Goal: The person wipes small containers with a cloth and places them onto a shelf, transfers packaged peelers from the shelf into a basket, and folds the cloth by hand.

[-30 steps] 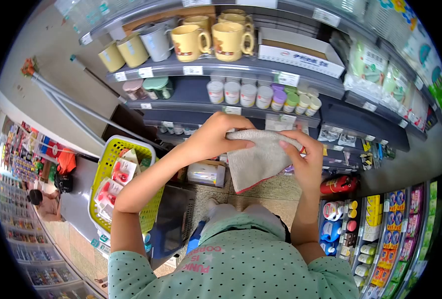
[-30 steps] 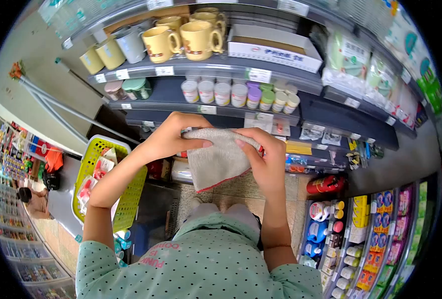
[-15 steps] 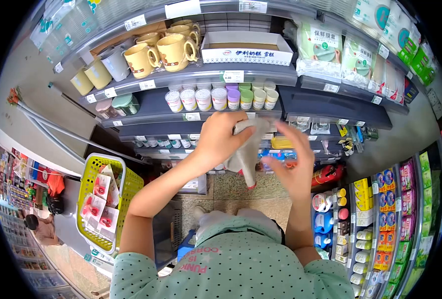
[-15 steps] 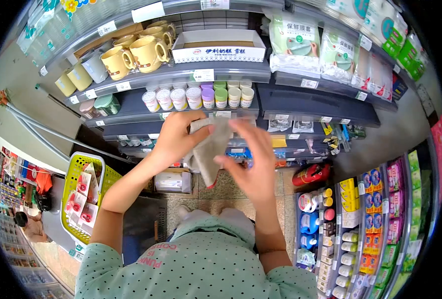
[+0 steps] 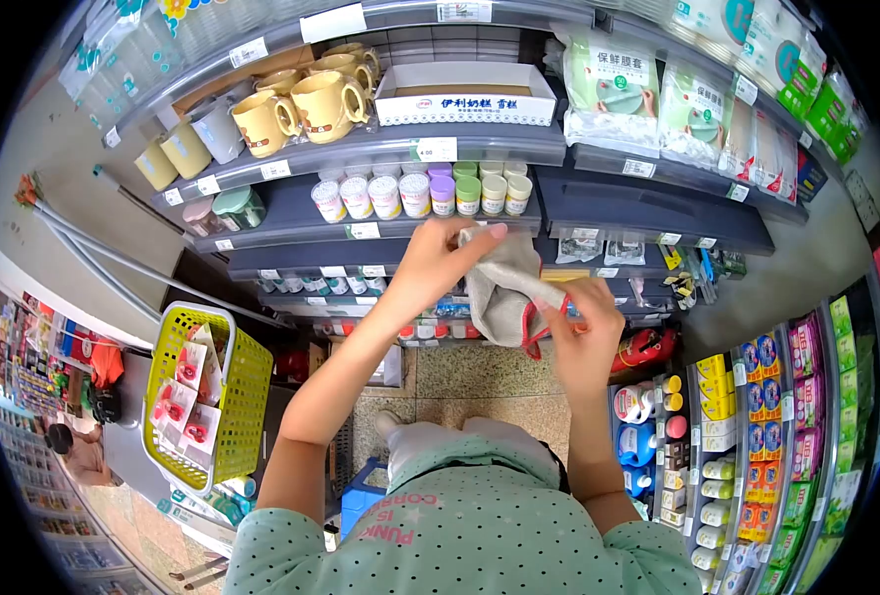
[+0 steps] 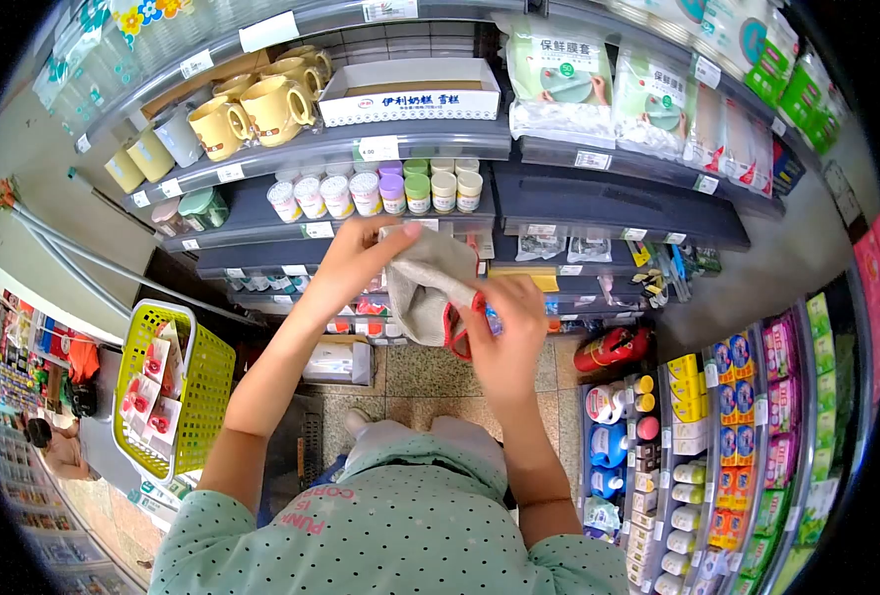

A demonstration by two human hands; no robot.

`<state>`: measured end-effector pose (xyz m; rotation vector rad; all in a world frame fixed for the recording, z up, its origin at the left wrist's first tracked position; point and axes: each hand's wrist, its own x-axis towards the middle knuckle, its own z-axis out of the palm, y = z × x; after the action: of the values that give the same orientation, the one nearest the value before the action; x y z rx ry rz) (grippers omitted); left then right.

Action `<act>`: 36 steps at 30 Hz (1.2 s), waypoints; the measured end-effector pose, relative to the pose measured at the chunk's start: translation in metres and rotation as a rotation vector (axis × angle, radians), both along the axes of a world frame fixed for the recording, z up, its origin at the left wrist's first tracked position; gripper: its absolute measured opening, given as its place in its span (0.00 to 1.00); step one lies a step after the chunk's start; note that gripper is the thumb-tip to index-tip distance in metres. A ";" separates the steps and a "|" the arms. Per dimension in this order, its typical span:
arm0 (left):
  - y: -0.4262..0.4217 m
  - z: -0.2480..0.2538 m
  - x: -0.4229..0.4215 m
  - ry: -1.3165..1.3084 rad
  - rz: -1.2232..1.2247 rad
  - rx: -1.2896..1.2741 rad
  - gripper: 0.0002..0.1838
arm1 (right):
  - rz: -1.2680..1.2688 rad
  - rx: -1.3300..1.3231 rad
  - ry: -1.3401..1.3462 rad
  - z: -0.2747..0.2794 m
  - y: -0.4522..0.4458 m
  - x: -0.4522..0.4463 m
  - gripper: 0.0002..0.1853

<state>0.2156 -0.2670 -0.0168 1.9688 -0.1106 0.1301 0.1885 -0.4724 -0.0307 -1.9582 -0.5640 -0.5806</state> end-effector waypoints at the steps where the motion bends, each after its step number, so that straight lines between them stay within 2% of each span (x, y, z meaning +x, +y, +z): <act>1: 0.002 -0.004 -0.002 0.024 -0.024 -0.052 0.21 | 0.015 0.013 0.005 0.004 -0.003 0.006 0.09; 3: 0.004 -0.019 -0.008 0.073 -0.073 -0.156 0.24 | 0.010 -0.011 -0.006 0.007 -0.006 0.016 0.09; 4: -0.006 -0.019 -0.015 0.011 -0.153 -0.374 0.25 | 0.003 -0.021 0.009 0.013 -0.007 0.018 0.09; 8: -0.019 -0.040 -0.028 0.018 -0.168 -0.314 0.32 | 0.011 -0.076 0.010 0.017 -0.008 0.026 0.09; 11: -0.030 -0.049 -0.030 0.073 -0.024 -0.512 0.29 | 0.046 -0.023 0.034 0.014 -0.003 0.025 0.09; 18: -0.007 -0.070 -0.032 -0.063 0.137 -0.237 0.34 | -0.048 0.007 0.083 0.004 -0.012 0.032 0.11; 21: 0.013 -0.066 -0.038 0.010 0.197 -0.151 0.34 | -0.070 0.104 0.099 -0.007 -0.027 0.046 0.11; 22: 0.017 -0.063 -0.039 -0.035 0.240 -0.126 0.28 | -0.106 0.113 0.099 -0.006 -0.031 0.047 0.11; 25: 0.038 -0.064 -0.042 -0.071 0.209 -0.016 0.18 | -0.058 0.137 0.153 -0.007 -0.043 0.053 0.11; 26: 0.041 -0.062 -0.044 -0.064 0.230 -0.044 0.08 | -0.030 0.142 0.184 -0.008 -0.047 0.054 0.11; 29: 0.056 -0.064 -0.046 -0.038 0.161 0.133 0.05 | 0.054 0.156 0.277 -0.013 -0.057 0.057 0.09; 32: 0.068 -0.076 -0.047 0.061 0.030 -0.060 0.05 | 0.204 0.209 0.342 -0.016 -0.066 0.059 0.08; 34: 0.078 -0.079 -0.049 0.142 -0.053 -0.092 0.05 | 0.242 0.202 0.405 -0.009 -0.069 0.057 0.07; 36: 0.085 -0.085 -0.052 0.189 -0.155 -0.252 0.04 | 0.244 0.233 0.461 -0.009 -0.072 0.059 0.06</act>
<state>0.1633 -0.1821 -0.1015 1.7047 -0.1164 -0.1377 0.2471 -0.5446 -0.0401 -1.6935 -0.4127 -0.0314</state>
